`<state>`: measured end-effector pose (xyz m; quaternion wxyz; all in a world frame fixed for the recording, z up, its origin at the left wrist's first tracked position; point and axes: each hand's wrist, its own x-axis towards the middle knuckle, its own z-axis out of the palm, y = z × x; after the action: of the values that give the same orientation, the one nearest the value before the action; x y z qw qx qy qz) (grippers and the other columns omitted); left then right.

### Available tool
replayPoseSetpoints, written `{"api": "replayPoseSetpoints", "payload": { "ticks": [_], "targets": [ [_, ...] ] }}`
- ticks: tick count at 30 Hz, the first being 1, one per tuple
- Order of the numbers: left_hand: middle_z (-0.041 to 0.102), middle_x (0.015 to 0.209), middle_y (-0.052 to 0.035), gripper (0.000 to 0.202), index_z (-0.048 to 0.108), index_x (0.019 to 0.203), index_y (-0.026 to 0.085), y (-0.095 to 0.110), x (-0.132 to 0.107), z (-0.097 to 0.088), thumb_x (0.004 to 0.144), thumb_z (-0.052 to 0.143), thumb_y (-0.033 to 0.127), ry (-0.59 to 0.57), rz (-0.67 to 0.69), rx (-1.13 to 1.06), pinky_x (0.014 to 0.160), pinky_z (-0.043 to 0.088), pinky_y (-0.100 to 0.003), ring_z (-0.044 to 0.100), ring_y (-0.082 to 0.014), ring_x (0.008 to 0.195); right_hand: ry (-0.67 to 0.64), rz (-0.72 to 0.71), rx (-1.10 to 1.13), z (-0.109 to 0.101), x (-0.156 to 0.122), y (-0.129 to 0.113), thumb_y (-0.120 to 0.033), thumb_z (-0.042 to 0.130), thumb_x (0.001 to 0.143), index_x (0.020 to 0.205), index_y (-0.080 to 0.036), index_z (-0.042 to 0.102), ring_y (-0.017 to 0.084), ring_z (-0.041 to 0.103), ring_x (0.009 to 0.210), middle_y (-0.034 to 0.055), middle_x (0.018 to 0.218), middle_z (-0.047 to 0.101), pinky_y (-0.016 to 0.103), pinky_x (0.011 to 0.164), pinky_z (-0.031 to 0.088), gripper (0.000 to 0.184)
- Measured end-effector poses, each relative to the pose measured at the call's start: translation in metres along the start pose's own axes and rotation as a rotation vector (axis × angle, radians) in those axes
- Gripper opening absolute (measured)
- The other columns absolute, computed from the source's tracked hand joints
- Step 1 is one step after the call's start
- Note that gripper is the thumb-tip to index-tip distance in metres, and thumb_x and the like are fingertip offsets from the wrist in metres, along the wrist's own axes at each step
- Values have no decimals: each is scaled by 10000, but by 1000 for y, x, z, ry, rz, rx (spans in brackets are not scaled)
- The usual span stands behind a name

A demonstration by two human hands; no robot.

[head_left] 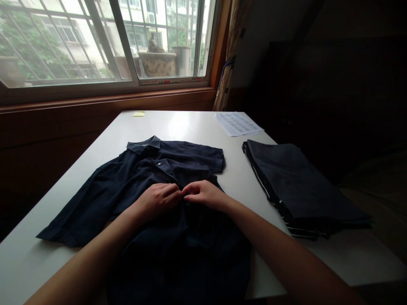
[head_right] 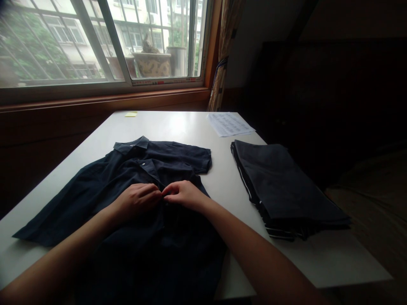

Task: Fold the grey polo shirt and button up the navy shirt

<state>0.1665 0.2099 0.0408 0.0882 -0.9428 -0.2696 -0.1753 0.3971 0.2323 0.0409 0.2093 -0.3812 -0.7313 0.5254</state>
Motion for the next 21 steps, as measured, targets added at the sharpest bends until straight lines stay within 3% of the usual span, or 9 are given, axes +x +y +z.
{"api": "replayPoseSetpoints", "payload": {
  "ticks": [9,15,21],
  "targets": [
    [625,831,-19,120,591,948,180,2,-2,-2,967,474,197,117,-21,-9,616,459,-246,575,-120,673,41,-53,55,4,0,4,-401,699,812,1015,-177,757,187,653,837,39,913,742,269,757,470,307],
    [663,882,-27,75,584,993,174,5,-3,1,949,524,184,184,-75,-50,629,477,-249,625,-130,710,90,-51,83,7,0,10,-404,696,810,990,-168,742,120,548,630,-4,721,655,230,589,400,300],
    [679,915,-38,75,610,974,177,4,-2,5,934,550,156,226,-168,-304,687,510,-215,653,-120,778,158,-61,81,12,-2,5,-365,694,813,979,-164,724,98,513,606,-24,693,605,214,580,384,263]
  ]
}}
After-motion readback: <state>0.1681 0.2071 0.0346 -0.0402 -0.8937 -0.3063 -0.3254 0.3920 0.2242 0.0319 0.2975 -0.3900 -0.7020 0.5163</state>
